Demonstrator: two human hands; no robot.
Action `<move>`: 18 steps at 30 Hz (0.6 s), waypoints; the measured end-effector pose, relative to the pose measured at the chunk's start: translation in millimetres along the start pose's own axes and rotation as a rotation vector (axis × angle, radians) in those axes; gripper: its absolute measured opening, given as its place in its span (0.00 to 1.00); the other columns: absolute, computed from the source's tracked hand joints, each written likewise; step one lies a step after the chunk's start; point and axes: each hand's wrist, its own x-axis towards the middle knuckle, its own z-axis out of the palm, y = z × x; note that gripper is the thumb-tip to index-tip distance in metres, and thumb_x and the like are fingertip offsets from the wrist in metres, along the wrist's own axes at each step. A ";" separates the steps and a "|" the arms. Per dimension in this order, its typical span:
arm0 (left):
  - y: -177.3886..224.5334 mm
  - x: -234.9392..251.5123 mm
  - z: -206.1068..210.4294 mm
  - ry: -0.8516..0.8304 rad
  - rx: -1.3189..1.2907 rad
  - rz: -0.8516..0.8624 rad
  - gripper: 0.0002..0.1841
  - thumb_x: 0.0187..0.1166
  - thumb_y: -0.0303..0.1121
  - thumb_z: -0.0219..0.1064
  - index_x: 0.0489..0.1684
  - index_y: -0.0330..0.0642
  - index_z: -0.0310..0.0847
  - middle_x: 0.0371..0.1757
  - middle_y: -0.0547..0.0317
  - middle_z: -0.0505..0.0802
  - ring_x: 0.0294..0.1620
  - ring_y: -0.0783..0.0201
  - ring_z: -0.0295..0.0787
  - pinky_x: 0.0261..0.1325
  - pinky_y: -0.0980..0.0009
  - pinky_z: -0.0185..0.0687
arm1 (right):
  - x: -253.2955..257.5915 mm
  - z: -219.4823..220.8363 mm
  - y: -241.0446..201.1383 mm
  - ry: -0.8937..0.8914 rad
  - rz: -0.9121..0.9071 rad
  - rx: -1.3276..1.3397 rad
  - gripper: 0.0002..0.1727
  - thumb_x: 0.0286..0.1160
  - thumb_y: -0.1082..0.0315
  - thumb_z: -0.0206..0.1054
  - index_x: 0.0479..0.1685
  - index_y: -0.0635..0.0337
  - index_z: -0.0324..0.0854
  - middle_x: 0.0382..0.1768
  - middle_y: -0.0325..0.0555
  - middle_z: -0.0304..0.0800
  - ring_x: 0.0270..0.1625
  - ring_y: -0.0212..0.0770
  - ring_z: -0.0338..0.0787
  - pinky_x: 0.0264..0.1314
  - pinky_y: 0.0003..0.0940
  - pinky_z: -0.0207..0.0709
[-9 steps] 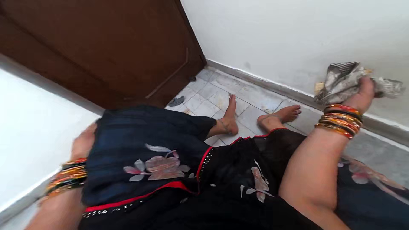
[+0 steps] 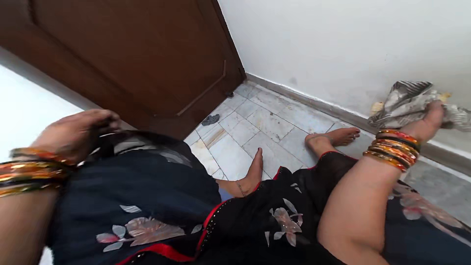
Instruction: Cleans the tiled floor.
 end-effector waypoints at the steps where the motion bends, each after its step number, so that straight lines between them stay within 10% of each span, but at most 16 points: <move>1: -10.9 16.1 7.8 -0.095 0.062 0.023 0.10 0.94 0.36 0.50 0.49 0.46 0.76 0.33 0.70 0.83 0.31 0.76 0.82 0.39 0.77 0.83 | -11.3 8.9 -1.1 0.000 0.024 -0.009 0.16 0.90 0.69 0.54 0.69 0.65 0.72 0.53 0.43 0.85 0.56 0.30 0.87 0.63 0.28 0.81; 7: -82.8 51.3 144.6 -0.629 0.529 0.190 0.18 0.93 0.35 0.55 0.66 0.26 0.78 0.52 0.32 0.91 0.49 0.44 0.90 0.61 0.45 0.84 | -48.7 47.7 1.3 -0.150 0.123 -0.059 0.17 0.88 0.63 0.60 0.68 0.59 0.76 0.55 0.40 0.88 0.58 0.29 0.88 0.64 0.31 0.82; 11: -173.0 21.6 249.7 -0.964 0.535 0.026 0.27 0.93 0.43 0.55 0.84 0.33 0.67 0.69 0.27 0.85 0.67 0.32 0.85 0.70 0.36 0.77 | -57.2 55.3 -3.7 -0.167 0.070 -0.066 0.15 0.88 0.64 0.59 0.66 0.60 0.76 0.54 0.39 0.87 0.58 0.29 0.87 0.65 0.30 0.81; 18: -227.3 7.6 227.0 -1.248 0.728 0.061 0.30 0.91 0.47 0.57 0.83 0.33 0.69 0.74 0.30 0.83 0.77 0.37 0.79 0.82 0.40 0.67 | -75.4 64.5 27.7 -0.082 0.038 -0.284 0.16 0.85 0.61 0.63 0.63 0.59 0.79 0.52 0.38 0.89 0.54 0.26 0.88 0.61 0.28 0.82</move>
